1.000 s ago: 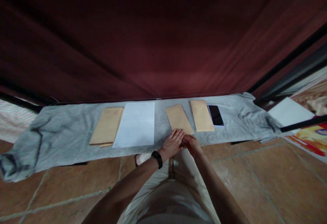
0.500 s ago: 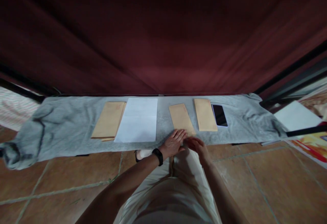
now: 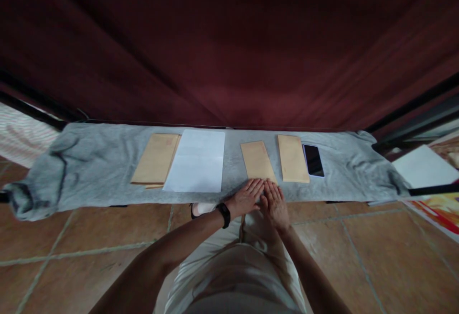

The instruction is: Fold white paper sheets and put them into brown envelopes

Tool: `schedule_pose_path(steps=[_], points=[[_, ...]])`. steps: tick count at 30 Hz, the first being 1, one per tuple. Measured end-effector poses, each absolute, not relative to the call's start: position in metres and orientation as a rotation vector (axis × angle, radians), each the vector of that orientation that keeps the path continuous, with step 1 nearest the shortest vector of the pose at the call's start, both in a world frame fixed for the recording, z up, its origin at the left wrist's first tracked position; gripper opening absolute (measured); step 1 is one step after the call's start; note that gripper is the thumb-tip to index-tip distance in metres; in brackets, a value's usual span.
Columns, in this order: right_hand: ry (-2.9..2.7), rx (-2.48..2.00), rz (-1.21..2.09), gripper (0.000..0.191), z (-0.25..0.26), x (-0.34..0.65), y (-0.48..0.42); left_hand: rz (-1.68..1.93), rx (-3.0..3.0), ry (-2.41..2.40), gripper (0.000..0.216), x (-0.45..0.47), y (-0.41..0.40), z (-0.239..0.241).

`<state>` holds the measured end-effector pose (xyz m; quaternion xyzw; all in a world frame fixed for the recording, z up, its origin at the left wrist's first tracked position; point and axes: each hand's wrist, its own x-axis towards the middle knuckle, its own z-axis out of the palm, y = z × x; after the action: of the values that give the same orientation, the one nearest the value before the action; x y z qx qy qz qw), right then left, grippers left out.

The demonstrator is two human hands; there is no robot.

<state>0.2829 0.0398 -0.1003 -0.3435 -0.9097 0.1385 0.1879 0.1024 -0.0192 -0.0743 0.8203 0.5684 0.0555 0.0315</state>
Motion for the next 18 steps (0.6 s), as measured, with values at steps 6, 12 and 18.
schedule_pose_path(steps=[6,12,18], points=[[-2.572,-1.013,0.306,0.055,-0.104,0.283,0.039,0.211,2.556,1.739,0.088,0.097,-0.029,-0.077],[-2.554,-1.099,0.182,0.055,-0.107,0.281,0.036,0.124,2.641,1.767,0.088,0.089,-0.036,-0.073],[-2.563,-1.08,0.105,0.057,-0.11,0.282,0.037,0.038,2.709,1.808,0.088,0.082,-0.047,-0.07]])
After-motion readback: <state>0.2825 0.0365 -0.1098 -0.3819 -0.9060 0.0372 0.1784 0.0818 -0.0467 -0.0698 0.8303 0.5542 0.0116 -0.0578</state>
